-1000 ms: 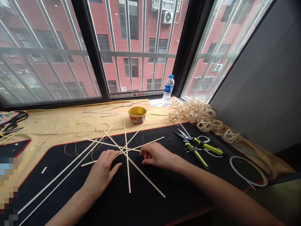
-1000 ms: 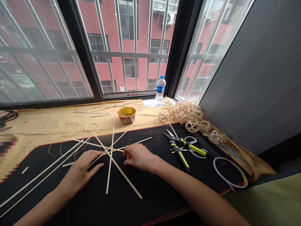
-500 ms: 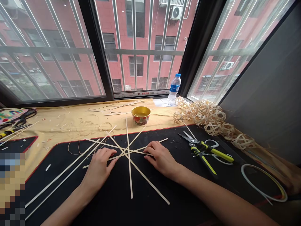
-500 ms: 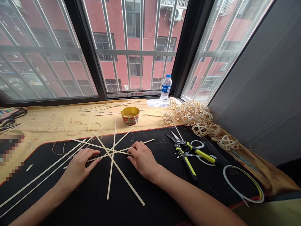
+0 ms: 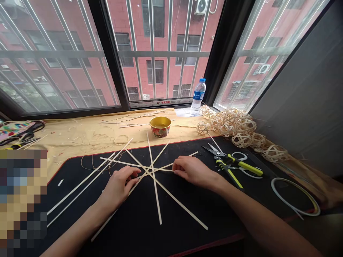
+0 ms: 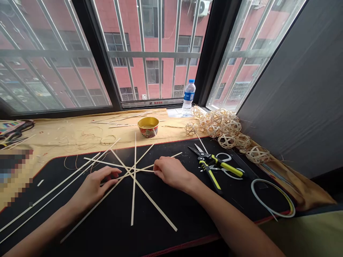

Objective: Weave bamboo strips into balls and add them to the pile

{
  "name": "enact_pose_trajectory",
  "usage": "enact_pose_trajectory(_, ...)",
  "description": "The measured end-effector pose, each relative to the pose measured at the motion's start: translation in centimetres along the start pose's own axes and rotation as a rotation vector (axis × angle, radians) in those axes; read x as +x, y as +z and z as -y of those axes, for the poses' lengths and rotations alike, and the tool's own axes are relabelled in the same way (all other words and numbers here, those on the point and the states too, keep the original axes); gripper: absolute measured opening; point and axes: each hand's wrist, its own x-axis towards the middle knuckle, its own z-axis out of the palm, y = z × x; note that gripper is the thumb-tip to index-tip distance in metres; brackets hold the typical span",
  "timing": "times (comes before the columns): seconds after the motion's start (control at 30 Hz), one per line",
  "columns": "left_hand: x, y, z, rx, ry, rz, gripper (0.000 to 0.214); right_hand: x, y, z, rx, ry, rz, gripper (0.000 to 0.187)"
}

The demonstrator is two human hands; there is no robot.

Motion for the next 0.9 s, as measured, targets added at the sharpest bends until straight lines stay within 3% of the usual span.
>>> enact_pose_trajectory(0.2, -1.5, 0.3, -2.7, 0.002, 0.2, 0.102, 0.013, -2.3, -1.4, -1.0, 0.01, 0.065, 0.076, 0.009)
enact_pose_trajectory(0.3, -1.7, 0.6, -3.2, -0.012, 0.264, 0.072, 0.011, -2.5, -1.2, -1.4, 0.005, 0.081, 0.103, 0.009)
enact_pose_trajectory(0.43, -1.2, 0.9, -3.0, 0.044, 0.358, -0.046, 0.019, -2.2, -1.1, -1.4, -0.032, 0.082, 0.113, 0.01)
enact_pose_trajectory(0.7, 0.7, 4.0, -2.4, 0.199, 0.591, 0.042, 0.036, -1.4, -1.5, -1.0, -0.089, 0.034, 0.156, 0.01)
enact_pose_trajectory(0.9, 0.7, 6.0, -1.0, 0.185, 0.631, -0.023, 0.037, -0.6, -1.4, -1.9, 0.006, 0.0, 0.199, 0.006)
